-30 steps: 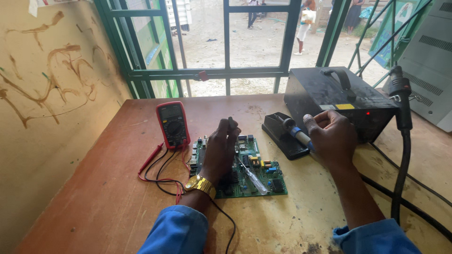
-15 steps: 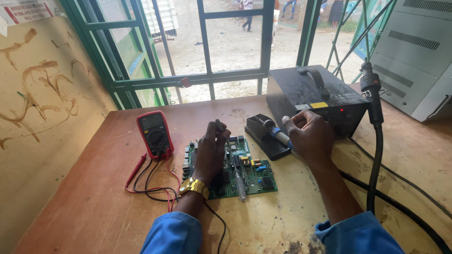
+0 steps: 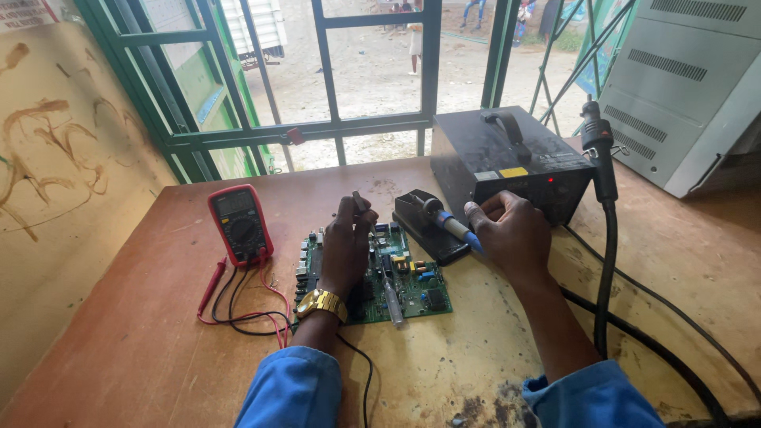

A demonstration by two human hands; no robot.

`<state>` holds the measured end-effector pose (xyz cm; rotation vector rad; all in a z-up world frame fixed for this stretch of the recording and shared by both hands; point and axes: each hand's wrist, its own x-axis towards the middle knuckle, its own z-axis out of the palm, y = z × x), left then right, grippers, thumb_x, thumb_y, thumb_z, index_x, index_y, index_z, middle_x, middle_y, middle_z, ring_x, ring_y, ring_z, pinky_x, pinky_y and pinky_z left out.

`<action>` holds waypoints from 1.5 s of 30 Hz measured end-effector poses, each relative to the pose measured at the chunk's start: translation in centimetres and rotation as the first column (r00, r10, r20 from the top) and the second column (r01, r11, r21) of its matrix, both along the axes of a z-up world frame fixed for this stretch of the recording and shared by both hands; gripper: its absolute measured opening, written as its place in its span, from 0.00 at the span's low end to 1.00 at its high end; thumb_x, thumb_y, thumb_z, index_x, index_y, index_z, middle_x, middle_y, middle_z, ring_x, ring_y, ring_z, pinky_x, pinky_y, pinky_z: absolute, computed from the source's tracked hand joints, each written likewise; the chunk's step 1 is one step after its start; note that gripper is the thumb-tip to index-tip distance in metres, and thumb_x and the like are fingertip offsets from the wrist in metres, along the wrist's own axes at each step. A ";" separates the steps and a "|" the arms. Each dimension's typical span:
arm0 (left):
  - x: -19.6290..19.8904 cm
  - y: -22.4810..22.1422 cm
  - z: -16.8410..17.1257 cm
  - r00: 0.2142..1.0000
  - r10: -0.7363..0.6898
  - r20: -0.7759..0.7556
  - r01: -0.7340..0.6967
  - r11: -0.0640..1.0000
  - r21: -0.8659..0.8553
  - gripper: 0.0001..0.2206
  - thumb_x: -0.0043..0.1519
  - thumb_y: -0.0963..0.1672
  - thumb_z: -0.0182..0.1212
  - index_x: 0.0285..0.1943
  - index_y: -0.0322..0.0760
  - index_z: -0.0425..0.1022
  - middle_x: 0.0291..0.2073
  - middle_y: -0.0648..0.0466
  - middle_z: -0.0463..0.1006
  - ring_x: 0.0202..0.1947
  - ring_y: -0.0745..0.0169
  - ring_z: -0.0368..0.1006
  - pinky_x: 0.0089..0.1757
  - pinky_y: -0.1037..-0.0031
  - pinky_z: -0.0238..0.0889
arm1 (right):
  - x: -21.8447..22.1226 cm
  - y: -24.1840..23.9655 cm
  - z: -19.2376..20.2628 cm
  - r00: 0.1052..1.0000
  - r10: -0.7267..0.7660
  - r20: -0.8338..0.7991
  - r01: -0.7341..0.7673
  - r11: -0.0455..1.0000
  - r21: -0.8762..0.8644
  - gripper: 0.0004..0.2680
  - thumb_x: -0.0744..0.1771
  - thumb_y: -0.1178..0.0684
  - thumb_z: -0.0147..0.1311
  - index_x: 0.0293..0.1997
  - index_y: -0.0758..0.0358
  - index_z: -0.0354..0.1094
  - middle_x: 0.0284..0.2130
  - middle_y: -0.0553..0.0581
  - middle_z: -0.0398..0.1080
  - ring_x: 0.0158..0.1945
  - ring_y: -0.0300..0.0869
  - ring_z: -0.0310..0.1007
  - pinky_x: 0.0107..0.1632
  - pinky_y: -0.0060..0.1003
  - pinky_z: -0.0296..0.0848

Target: The person uses a hot air rework station and tweezers to remove a component from a green circuit board, then uses a screwdriver to scrape the solder pads. The person continues to apply heat and manipulate components on the board throughout the clip.

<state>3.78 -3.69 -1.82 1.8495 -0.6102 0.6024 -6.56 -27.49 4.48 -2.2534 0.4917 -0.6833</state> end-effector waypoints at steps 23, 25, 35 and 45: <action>-2.8 1.0 2.9 0.990 -0.142 0.012 0.142 0.990 0.011 0.07 0.67 0.47 0.59 0.50 0.44 0.76 0.40 0.49 0.85 0.46 0.46 0.81 0.44 0.60 0.73 | 1.4 -5.4 -5.1 0.997 -0.073 0.034 0.069 0.991 0.115 0.13 0.67 0.37 0.58 0.43 0.54 0.79 0.30 0.51 0.79 0.37 0.47 0.81 0.45 0.45 0.76; -3.0 1.1 3.2 0.989 -0.150 0.003 0.150 0.989 0.015 0.07 0.67 0.46 0.59 0.50 0.43 0.76 0.40 0.47 0.85 0.46 0.44 0.81 0.44 0.59 0.73 | 2.0 -6.4 -5.7 0.995 -0.093 0.041 0.084 0.980 0.181 0.12 0.68 0.39 0.56 0.43 0.54 0.79 0.27 0.50 0.78 0.33 0.45 0.81 0.41 0.44 0.75; -3.0 1.4 3.2 0.982 -0.181 -0.059 0.182 0.983 0.007 0.08 0.67 0.46 0.59 0.52 0.44 0.76 0.41 0.47 0.85 0.47 0.44 0.81 0.46 0.58 0.73 | 3.6 -10.1 -5.1 0.873 -0.337 0.353 -0.178 0.452 0.874 0.18 0.68 0.32 0.50 0.48 0.58 0.60 0.30 0.49 0.68 0.28 0.34 0.70 0.28 0.23 0.63; -3.4 1.3 3.5 0.983 -0.181 0.027 0.178 0.981 0.079 0.03 0.65 0.44 0.53 0.43 0.42 0.71 0.46 0.54 0.85 0.42 0.53 0.84 0.36 0.63 0.70 | 4.0 -11.9 -4.3 0.686 -0.584 0.435 -0.545 -0.015 0.838 0.16 0.67 0.33 0.46 0.52 0.48 0.66 0.33 0.55 0.78 0.26 0.35 0.70 0.27 0.27 0.57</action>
